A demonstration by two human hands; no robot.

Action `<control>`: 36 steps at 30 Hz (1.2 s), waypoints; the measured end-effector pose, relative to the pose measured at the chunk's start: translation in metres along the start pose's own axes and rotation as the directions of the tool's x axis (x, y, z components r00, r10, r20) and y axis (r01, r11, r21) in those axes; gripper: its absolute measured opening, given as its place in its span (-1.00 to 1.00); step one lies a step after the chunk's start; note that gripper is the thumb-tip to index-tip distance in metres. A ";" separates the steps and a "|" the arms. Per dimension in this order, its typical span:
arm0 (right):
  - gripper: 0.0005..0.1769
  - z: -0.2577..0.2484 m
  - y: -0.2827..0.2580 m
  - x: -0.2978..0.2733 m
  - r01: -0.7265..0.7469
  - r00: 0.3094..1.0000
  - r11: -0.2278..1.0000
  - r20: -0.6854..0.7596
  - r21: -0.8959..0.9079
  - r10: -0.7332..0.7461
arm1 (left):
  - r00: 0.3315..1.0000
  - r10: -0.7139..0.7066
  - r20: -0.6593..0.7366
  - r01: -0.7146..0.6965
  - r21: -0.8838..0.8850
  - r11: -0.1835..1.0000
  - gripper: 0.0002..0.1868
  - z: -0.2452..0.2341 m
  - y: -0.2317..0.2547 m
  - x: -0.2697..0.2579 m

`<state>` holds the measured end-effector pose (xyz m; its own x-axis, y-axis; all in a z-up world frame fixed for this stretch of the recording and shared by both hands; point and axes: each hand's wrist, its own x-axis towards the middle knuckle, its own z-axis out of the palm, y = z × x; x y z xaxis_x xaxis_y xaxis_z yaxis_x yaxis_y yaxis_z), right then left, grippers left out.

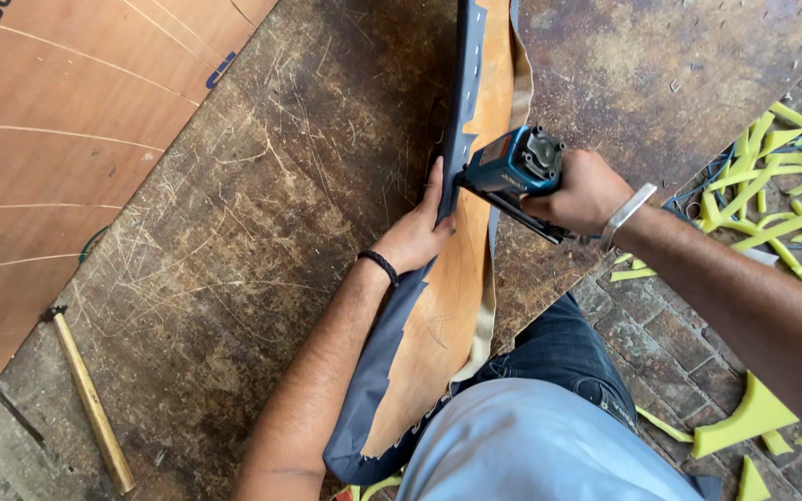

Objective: The person uses a pneumatic staple gun to attach a dark fabric strip along the edge of a curved wooden board. They repeatedly staple, reposition the board, and smooth the fabric to ensure it is taut and aligned with the wood edge.

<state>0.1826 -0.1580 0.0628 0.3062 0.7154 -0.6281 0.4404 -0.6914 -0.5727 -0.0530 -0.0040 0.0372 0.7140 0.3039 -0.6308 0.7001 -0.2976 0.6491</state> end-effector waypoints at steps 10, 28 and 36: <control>-0.57 0.011 -0.006 -0.025 0.123 0.992 0.990 -0.018 0.065 -0.122 | 0.997 0.067 0.030 -0.067 0.021 0.998 0.26 -0.005 0.004 0.002; -0.50 0.072 0.000 -0.026 -0.060 0.998 0.826 0.028 0.561 0.054 | 0.960 0.271 -0.074 -0.269 -0.518 0.812 0.03 0.001 -0.024 -0.003; -0.54 0.138 -0.087 -0.033 -0.321 0.933 0.418 0.360 0.850 -0.017 | 0.983 0.177 -0.037 -0.145 -0.747 0.648 -0.08 0.002 -0.025 -0.007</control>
<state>0.0181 -0.1351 0.0607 -0.0259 0.6423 -0.7660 -0.6318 -0.6043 -0.4854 -0.0757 -0.0010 0.0245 0.8260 0.2793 -0.4896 0.3434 0.4395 0.8300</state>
